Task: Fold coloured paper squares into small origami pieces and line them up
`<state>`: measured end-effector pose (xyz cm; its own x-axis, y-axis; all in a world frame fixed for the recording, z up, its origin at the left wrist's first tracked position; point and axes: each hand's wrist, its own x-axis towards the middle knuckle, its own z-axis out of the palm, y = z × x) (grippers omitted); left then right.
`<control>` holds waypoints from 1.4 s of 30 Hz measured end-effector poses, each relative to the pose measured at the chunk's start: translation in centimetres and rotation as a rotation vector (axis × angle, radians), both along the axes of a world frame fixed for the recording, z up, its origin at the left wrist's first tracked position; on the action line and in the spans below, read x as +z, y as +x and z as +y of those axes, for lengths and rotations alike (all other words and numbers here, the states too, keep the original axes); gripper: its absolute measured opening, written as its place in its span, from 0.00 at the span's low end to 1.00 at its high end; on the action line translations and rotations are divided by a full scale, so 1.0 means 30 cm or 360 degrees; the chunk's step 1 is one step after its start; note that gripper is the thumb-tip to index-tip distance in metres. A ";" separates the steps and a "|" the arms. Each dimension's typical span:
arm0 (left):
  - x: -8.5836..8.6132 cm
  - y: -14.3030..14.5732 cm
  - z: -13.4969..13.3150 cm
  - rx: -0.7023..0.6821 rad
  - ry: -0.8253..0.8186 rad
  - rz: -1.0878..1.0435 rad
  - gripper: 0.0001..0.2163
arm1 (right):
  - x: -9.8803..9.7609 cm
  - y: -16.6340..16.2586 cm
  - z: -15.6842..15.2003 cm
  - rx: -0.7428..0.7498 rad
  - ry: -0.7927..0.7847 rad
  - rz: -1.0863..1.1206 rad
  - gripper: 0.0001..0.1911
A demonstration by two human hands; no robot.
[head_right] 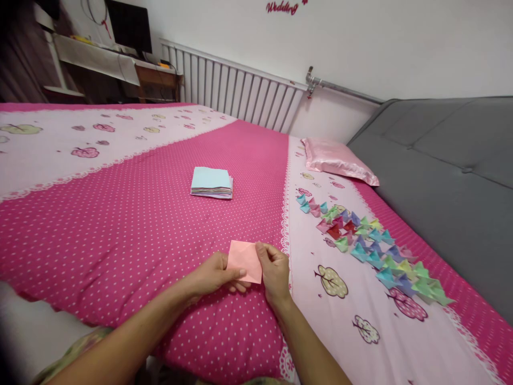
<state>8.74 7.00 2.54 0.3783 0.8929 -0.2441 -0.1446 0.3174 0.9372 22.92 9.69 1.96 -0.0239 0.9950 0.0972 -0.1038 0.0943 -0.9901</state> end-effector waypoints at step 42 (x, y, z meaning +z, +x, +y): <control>0.053 0.023 -0.010 0.0346 -0.0545 -0.1767 0.32 | 0.043 -0.017 -0.057 0.0538 0.1576 -0.1808 0.37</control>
<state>9.42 6.70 4.13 0.3821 0.9167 -0.1168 -0.9083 0.3958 0.1351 22.39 7.98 3.25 -0.7428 0.4787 0.4680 0.4846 0.8668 -0.1175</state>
